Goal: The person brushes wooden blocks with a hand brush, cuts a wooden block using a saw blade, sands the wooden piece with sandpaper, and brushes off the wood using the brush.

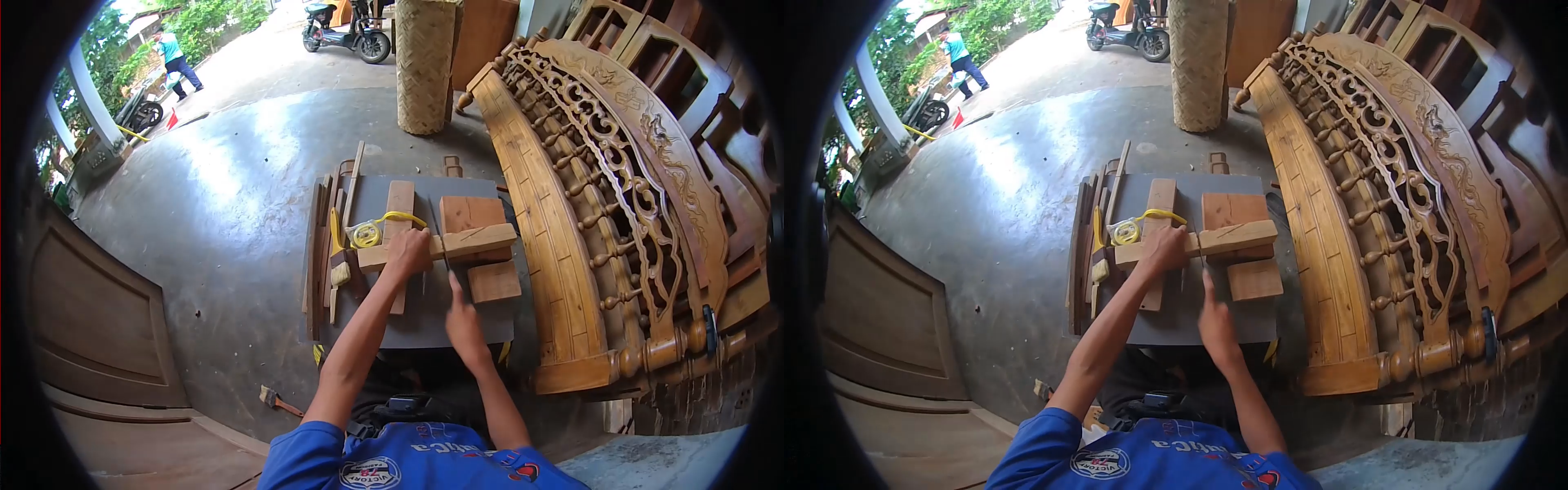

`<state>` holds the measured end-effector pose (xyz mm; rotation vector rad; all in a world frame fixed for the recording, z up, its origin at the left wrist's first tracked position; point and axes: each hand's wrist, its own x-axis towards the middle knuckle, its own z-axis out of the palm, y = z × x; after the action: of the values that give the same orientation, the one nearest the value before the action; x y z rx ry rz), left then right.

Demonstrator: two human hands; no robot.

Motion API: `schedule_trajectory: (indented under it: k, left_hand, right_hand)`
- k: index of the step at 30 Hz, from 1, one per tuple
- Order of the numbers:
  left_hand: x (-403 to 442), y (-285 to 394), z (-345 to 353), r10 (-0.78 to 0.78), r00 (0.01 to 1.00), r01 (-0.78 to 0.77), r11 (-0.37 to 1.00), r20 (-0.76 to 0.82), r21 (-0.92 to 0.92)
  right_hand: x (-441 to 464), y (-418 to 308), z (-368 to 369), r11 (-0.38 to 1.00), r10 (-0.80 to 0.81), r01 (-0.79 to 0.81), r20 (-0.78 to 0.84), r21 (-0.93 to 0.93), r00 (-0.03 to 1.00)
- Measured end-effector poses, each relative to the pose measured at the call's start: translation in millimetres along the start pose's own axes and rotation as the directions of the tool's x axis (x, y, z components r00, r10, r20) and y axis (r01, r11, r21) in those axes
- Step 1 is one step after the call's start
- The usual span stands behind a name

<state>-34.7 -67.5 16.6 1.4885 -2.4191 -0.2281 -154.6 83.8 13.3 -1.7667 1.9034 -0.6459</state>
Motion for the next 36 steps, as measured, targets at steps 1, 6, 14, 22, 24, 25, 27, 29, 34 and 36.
schedule_trajectory:
  k: [1, 6, 14, 22, 24, 25, 27, 29, 34, 36]
  left_hand:
    - [1, 2, -2, -0.008, 1.0, 0.008, 1.0, 0.018, 0.001]
    - [8, -8, 12, -0.013, 1.0, 0.013, 0.999, -0.006, -0.039]
    - [10, -11, 19, 0.009, 0.995, -0.012, 0.999, -0.103, -0.032]
    - [5, -8, 19, -0.005, 0.995, 0.0, 0.999, -0.097, -0.052]
    - [6, -7, 14, -0.011, 0.997, 0.008, 0.999, -0.077, -0.045]
    - [6, -8, 13, 0.005, 0.997, -0.009, 0.999, -0.077, -0.044]
    - [6, -9, 14, 0.033, 0.996, -0.037, 0.999, -0.084, -0.039]
    - [8, -11, 18, 0.03, 0.994, -0.033, 0.999, -0.102, -0.034]
    - [4, -7, 19, 0.016, 0.993, -0.02, 0.999, -0.113, -0.031]
    - [7, -9, 14, -0.014, 0.998, 0.011, 0.999, -0.056, -0.041]
  right_hand:
    - [27, 0, 10, 0.999, -0.039, 0.039, -0.064, 0.0, 0.997]
    - [52, -9, 19, 0.999, -0.01, 0.014, -0.11, 0.039, 0.994]
    - [-64, -32, -26, 0.98, 0.176, -0.165, 0.103, -0.109, 0.979]
    - [88, -12, 21, 0.994, -0.104, 0.105, -0.125, -0.001, 0.987]
    - [41, -14, 16, 1.0, -0.007, 0.008, -0.064, 0.015, 0.998]
    - [7, -17, 8, 0.999, 0.041, -0.04, -0.018, 0.034, 0.999]
    - [-38, 3, 15, 0.999, -0.001, 0.0, -0.037, -0.043, 0.999]
    - [-55, 9, 10, 0.997, 0.006, -0.006, 0.002, -0.076, 1.0]
    - [45, 0, 16, 0.996, -0.062, 0.062, 0.007, -0.059, 0.998]
    - [72, -8, 24, 0.998, -0.039, 0.035, -0.069, -0.052, 0.997]
